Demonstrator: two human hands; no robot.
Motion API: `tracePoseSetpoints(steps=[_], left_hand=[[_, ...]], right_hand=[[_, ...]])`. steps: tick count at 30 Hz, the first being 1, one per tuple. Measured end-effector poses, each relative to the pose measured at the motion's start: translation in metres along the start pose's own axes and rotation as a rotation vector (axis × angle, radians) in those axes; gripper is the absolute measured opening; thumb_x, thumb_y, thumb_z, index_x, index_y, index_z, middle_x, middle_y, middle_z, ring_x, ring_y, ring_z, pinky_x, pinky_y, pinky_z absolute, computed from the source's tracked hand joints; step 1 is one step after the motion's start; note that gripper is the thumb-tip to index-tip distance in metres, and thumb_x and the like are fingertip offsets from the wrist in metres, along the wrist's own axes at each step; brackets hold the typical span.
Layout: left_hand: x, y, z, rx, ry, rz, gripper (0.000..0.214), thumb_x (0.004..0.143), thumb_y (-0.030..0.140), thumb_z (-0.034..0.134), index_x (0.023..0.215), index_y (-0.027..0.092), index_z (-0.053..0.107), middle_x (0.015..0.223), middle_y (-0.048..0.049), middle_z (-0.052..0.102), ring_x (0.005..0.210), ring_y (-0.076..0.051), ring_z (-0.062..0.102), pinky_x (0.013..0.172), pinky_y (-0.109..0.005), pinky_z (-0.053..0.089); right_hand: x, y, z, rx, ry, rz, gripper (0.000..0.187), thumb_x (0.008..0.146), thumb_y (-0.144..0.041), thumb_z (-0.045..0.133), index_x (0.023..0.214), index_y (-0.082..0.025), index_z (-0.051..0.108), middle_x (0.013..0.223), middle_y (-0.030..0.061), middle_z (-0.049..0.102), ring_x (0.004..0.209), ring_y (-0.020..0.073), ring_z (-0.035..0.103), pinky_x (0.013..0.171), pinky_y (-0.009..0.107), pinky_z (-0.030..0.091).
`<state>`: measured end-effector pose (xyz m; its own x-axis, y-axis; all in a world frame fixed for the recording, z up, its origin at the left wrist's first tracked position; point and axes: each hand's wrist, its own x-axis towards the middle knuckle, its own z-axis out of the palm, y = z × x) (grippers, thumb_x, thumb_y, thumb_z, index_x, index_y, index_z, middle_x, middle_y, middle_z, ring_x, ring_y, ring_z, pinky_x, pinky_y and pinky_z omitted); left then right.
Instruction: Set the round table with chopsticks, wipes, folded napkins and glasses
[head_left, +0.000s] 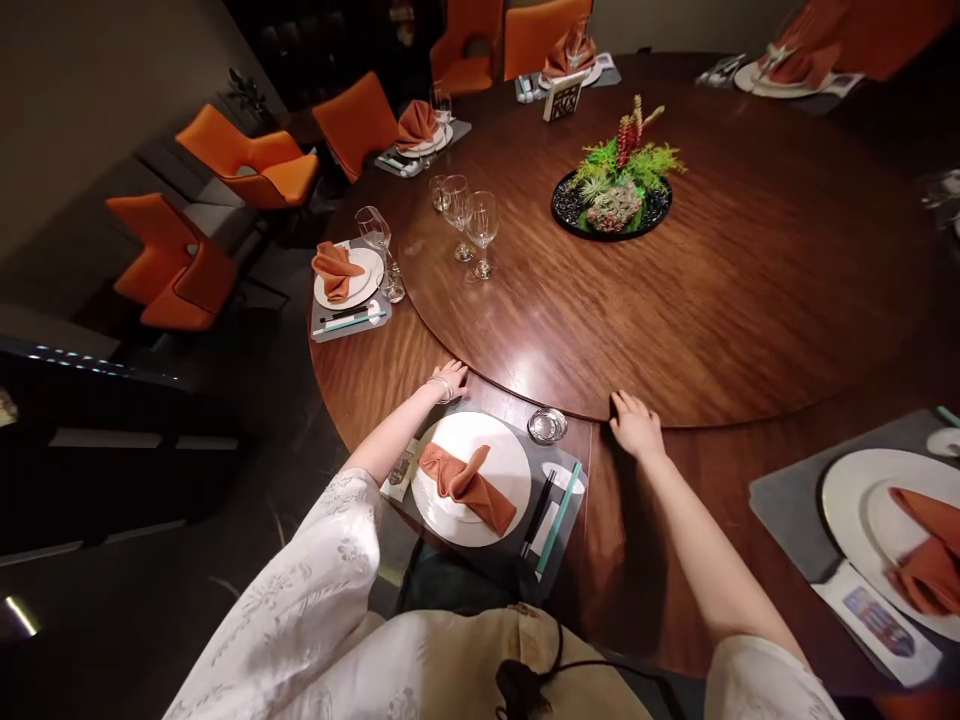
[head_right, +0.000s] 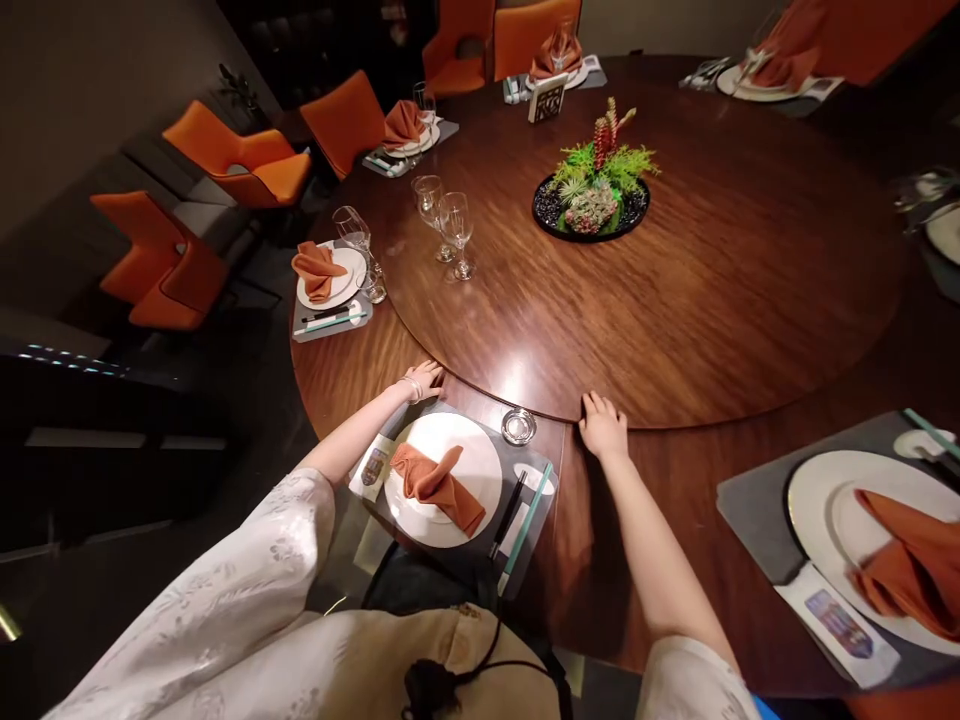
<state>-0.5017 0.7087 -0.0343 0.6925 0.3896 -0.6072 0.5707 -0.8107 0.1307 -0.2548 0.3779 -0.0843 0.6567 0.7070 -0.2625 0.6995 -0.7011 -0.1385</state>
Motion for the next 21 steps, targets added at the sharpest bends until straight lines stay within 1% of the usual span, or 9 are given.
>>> tracePoseSetpoints(steps=[3, 6, 9, 11, 14, 16, 18, 20, 21], left_hand=[[0.008, -0.011, -0.002, -0.011, 0.021, -0.055, 0.070, 0.090, 0.042, 0.050, 0.152, 0.018, 0.026, 0.161, -0.0148, 0.017, 0.150, -0.027, 0.015, 0.117, -0.053, 0.022], [0.019, -0.016, -0.006, -0.015, 0.037, -0.069, 0.071, 0.090, 0.040, 0.051, 0.152, 0.018, 0.023, 0.162, -0.0146, 0.014, 0.150, -0.027, 0.012, 0.117, -0.051, 0.022], [0.031, -0.021, -0.011, -0.021, 0.028, -0.058, 0.072, 0.091, 0.039, 0.050, 0.153, 0.016, 0.022, 0.162, -0.0140, 0.013, 0.150, -0.026, 0.011, 0.117, -0.052, 0.023], [0.038, -0.024, -0.016, -0.023, 0.026, -0.055, 0.072, 0.091, 0.037, 0.050, 0.153, 0.016, 0.021, 0.162, -0.0134, 0.013, 0.150, -0.026, 0.011, 0.117, -0.053, 0.023], [0.046, -0.031, -0.021, -0.027, 0.050, -0.069, 0.071, 0.091, 0.037, 0.049, 0.153, 0.016, 0.021, 0.162, -0.0124, 0.012, 0.150, -0.026, 0.013, 0.117, -0.051, 0.023], [0.046, -0.035, -0.022, -0.027, 0.073, -0.092, 0.070, 0.092, 0.037, 0.046, 0.154, 0.016, 0.021, 0.162, -0.0119, 0.012, 0.150, -0.026, 0.013, 0.118, -0.051, 0.024], [0.043, -0.036, -0.021, -0.005, 0.086, -0.096, 0.071, 0.091, 0.036, 0.046, 0.154, 0.017, 0.020, 0.163, -0.0107, 0.011, 0.150, -0.026, 0.012, 0.117, -0.051, 0.024], [0.038, -0.031, -0.016, 0.046, 0.079, -0.065, 0.074, 0.089, 0.036, 0.050, 0.154, 0.018, 0.020, 0.163, -0.0093, 0.011, 0.150, -0.027, 0.013, 0.117, -0.052, 0.025], [0.035, -0.027, -0.013, 0.075, 0.069, -0.039, 0.076, 0.088, 0.037, 0.052, 0.154, 0.018, 0.021, 0.163, -0.0089, 0.012, 0.150, -0.027, 0.014, 0.117, -0.052, 0.026]], right_hand=[[-0.002, -0.023, 0.005, 0.039, 0.019, -0.066, 0.054, 0.089, -0.021, 0.034, 0.141, -0.015, 0.047, 0.152, 0.0114, 0.041, 0.138, 0.0276, 0.037, 0.109, 0.053, 0.034], [0.003, -0.025, 0.003, 0.160, 0.076, -0.074, 0.051, 0.089, -0.023, 0.033, 0.134, -0.014, 0.054, 0.145, 0.0127, 0.049, 0.133, 0.0284, 0.044, 0.108, 0.051, 0.038], [0.024, -0.024, -0.010, 0.354, 0.117, -0.052, 0.047, 0.090, -0.032, 0.036, 0.123, -0.012, 0.063, 0.127, 0.0150, 0.064, 0.118, 0.0268, 0.058, 0.102, 0.043, 0.044], [0.050, -0.036, -0.024, 0.523, 0.104, -0.041, 0.047, 0.089, -0.037, 0.040, 0.119, -0.011, 0.065, 0.107, 0.0136, 0.072, 0.101, 0.0241, 0.066, 0.096, 0.039, 0.048], [0.101, -0.078, -0.044, 0.829, 0.090, -0.039, 0.049, 0.085, -0.036, 0.045, 0.124, -0.011, 0.060, 0.082, 0.0071, 0.073, 0.079, 0.0186, 0.067, 0.083, 0.034, 0.053], [0.141, -0.118, -0.054, 1.051, 0.065, -0.016, 0.055, 0.082, -0.033, 0.051, 0.132, -0.011, 0.051, 0.080, 0.0046, 0.071, 0.071, 0.0156, 0.066, 0.070, 0.029, 0.054], [0.179, -0.155, -0.060, 1.243, 0.021, 0.060, 0.066, 0.077, -0.030, 0.057, 0.139, -0.013, 0.041, 0.079, 0.0025, 0.070, 0.065, 0.0139, 0.065, 0.059, 0.024, 0.051], [0.211, -0.182, -0.065, 1.353, 0.005, 0.156, 0.071, 0.075, -0.028, 0.062, 0.140, -0.017, 0.036, 0.076, 0.0004, 0.069, 0.061, 0.0133, 0.065, 0.054, 0.022, 0.050], [0.224, -0.191, -0.066, 1.364, 0.014, 0.201, 0.068, 0.074, -0.028, 0.063, 0.137, -0.018, 0.039, 0.074, -0.0001, 0.068, 0.059, 0.0136, 0.064, 0.054, 0.023, 0.050]])
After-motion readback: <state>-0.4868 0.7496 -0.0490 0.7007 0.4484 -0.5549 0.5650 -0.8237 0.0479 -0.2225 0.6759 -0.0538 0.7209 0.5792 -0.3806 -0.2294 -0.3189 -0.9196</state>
